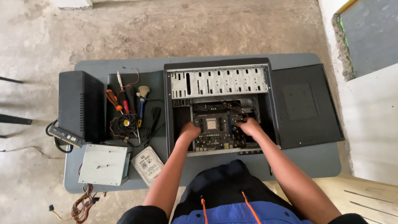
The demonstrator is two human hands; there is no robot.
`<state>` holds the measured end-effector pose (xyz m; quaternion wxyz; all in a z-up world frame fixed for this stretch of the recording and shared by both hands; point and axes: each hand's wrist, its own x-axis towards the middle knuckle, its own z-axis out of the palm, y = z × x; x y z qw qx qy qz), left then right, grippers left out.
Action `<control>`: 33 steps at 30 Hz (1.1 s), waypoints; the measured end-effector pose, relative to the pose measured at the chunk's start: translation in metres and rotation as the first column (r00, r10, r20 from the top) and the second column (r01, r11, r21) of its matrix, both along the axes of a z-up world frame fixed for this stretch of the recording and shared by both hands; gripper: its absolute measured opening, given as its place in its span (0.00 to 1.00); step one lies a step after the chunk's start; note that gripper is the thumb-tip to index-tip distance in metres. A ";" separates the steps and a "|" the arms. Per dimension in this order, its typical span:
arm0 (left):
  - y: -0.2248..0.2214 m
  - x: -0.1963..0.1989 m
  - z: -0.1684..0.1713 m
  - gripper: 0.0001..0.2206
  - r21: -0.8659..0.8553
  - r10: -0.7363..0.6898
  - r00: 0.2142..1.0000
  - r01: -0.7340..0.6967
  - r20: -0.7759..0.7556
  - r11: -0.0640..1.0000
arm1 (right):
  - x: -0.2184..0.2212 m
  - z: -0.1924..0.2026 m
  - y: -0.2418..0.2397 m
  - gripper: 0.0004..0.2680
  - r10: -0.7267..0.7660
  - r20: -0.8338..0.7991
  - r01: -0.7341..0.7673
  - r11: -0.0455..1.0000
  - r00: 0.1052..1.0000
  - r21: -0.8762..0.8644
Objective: Removing a motherboard from a computer case by unscrewing the mounting screws and lifting the board out.
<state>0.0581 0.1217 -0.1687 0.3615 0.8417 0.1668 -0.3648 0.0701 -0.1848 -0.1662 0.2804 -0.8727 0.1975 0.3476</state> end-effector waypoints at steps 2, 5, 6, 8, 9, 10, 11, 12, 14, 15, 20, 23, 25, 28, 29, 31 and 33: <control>-0.005 -0.001 0.000 0.26 0.067 -0.052 0.998 0.054 -0.020 0.996 | 0.003 -0.031 -0.011 0.31 -0.103 0.054 0.104 0.995 0.993 0.000; -0.008 -0.003 0.104 0.34 0.024 -0.058 0.996 0.059 -0.067 0.998 | 0.006 -0.031 -0.016 0.29 -0.160 0.013 0.158 0.984 0.987 0.087; -0.009 -0.004 0.099 0.34 0.021 -0.060 0.996 0.062 -0.071 0.998 | 0.005 -0.031 -0.017 0.29 -0.162 0.009 0.160 0.984 0.987 0.084; -0.011 -0.005 0.088 0.34 0.021 -0.115 0.992 0.116 -0.043 0.993 | 0.005 -0.030 -0.017 0.29 -0.179 0.013 0.177 0.979 0.984 0.104; -0.012 -0.006 0.085 0.34 0.019 -0.115 0.992 0.116 -0.046 0.993 | 0.003 -0.019 -0.013 0.29 -0.179 0.010 0.177 0.979 0.984 0.102; -0.012 -0.006 0.083 0.33 0.019 -0.109 0.994 0.109 -0.033 0.994 | 0.001 -0.008 -0.008 0.29 -0.193 0.011 0.190 0.974 0.981 0.121; -0.012 -0.006 0.080 0.32 0.019 -0.102 0.995 0.103 -0.020 0.995 | -0.002 0.003 -0.004 0.29 -0.207 0.010 0.203 0.969 0.978 0.140; -0.011 -0.007 0.064 0.32 0.018 -0.107 0.994 0.107 -0.023 0.994 | -0.001 -0.001 -0.005 0.29 -0.211 0.008 0.208 0.968 0.977 0.140; -0.008 -0.007 0.032 0.32 0.026 -0.110 0.994 0.110 -0.008 0.994 | -0.001 -0.008 -0.008 0.29 -0.207 0.045 0.199 0.969 0.977 0.150; -0.008 -0.006 0.035 0.32 0.026 -0.116 0.993 0.116 -0.008 0.993 | -0.001 -0.006 -0.008 0.29 -0.213 0.044 0.204 0.968 0.976 0.149; -0.005 -0.004 0.032 0.38 -0.023 -0.025 0.999 0.025 -0.026 0.999 | 0.000 0.000 -0.007 0.27 -0.253 0.045 0.243 0.956 0.966 0.163; -0.004 -0.001 0.024 0.36 -0.005 0.000 1.000 0.000 -0.021 1.000 | 0.001 0.002 -0.007 0.27 -0.289 0.037 0.277 0.942 0.957 0.187; -0.005 -0.001 0.044 0.34 -0.004 0.009 1.000 -0.009 -0.023 1.000 | 0.004 -0.004 -0.008 0.27 -0.299 0.032 0.286 0.936 0.954 0.204; -0.005 -0.003 0.050 0.36 -0.023 0.034 0.999 -0.035 -0.039 0.999 | 0.002 -0.006 -0.008 0.28 -0.316 0.018 0.303 0.925 0.949 0.229; -0.005 -0.002 0.049 0.38 -0.042 0.053 0.997 -0.055 -0.051 0.998 | 0.002 -0.005 -0.008 0.28 -0.320 0.011 0.309 0.921 0.947 0.240; -0.006 -0.002 0.050 0.37 -0.034 0.044 0.998 -0.046 -0.055 0.998 | 0.002 -0.008 -0.008 0.28 -0.281 0.015 0.272 0.941 0.960 0.201; -0.006 -0.001 0.045 0.35 -0.026 0.035 0.998 -0.037 -0.057 0.999 | 0.004 -0.012 -0.012 0.28 -0.240 0.017 0.234 0.958 0.971 0.163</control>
